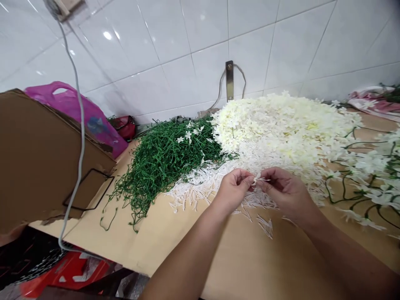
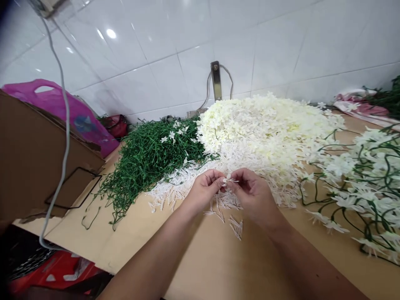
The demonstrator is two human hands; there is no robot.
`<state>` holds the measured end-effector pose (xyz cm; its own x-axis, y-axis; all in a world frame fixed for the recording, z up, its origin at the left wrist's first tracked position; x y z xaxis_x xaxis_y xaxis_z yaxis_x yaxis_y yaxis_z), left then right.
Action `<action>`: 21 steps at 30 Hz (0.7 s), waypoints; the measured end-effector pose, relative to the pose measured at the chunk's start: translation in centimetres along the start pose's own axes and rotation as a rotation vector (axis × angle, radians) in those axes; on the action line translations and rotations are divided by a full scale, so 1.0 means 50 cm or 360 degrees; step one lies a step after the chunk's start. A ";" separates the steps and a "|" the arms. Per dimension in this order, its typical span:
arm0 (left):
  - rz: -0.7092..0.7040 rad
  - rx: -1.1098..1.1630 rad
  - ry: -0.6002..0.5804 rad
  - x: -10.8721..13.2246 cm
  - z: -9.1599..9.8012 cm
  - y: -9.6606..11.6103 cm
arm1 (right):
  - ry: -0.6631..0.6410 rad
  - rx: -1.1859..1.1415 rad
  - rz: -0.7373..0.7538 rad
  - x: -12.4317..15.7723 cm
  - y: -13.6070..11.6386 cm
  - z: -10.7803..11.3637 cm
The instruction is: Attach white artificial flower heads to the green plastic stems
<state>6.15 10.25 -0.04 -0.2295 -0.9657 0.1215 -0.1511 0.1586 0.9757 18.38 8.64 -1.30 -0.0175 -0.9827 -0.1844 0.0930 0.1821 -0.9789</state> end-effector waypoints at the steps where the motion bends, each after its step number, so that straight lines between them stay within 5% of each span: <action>1: -0.0026 -0.0103 -0.0003 0.003 0.007 0.002 | 0.0006 0.0015 -0.0012 0.000 0.000 0.002; 6: -0.0408 -0.1413 0.0171 0.035 0.112 0.042 | 0.0042 -0.0015 -0.0069 0.000 -0.001 0.011; 11: -0.0180 -0.2348 0.0585 0.055 0.244 0.064 | 0.0029 -0.0040 -0.0060 -0.002 -0.007 0.009; 21: -0.0237 -0.1769 0.0670 0.010 0.308 0.085 | 0.0005 0.0052 -0.0042 -0.002 -0.005 0.010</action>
<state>-9.41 13.63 1.37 0.0838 -0.9838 -0.1584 0.8117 -0.0248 0.5835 18.87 8.70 -1.01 -0.0232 -0.9870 -0.1587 0.1249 0.1547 -0.9800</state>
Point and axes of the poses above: each hand's wrist, its own x-axis away from the middle knuckle, its own z-axis out of the back of the hand, y = z × x, the point moved 2 cm from there along -x, towards the middle knuckle, and after that the axes turned 6 degrees about x, right-handed, at the moved point
